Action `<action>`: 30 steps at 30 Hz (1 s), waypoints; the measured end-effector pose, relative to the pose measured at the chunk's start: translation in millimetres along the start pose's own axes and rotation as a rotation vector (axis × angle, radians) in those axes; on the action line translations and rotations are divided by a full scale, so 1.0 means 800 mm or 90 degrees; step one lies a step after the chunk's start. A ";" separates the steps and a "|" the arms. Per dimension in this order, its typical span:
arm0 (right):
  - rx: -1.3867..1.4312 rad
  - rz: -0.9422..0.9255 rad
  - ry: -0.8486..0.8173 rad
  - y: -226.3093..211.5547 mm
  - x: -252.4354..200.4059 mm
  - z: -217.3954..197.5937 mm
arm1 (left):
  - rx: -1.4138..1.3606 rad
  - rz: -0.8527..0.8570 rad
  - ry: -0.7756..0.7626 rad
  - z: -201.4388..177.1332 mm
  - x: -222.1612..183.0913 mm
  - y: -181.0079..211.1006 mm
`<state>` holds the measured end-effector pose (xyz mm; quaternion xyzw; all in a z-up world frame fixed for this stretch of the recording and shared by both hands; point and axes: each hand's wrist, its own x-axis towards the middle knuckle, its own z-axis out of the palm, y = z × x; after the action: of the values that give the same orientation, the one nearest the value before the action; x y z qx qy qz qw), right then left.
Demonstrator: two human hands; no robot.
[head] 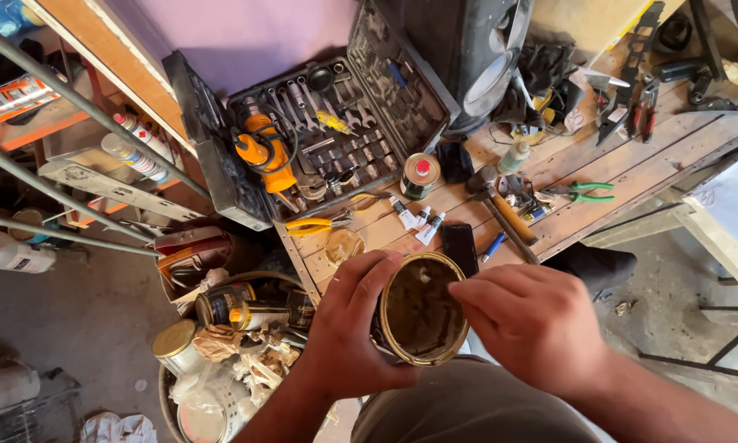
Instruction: Mix automotive body filler and hardener on a mixing board and apply a sample amount with a spreader.
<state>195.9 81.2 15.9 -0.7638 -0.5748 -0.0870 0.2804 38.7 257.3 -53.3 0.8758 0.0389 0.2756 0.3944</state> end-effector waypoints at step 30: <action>0.533 0.541 0.025 0.069 -0.046 -0.033 | -0.001 -0.099 0.031 0.030 -0.021 -0.042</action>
<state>240.3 26.5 2.3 -0.7498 -0.1988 0.2525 0.5785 42.0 259.8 -97.5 0.8629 0.1160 0.2653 0.4143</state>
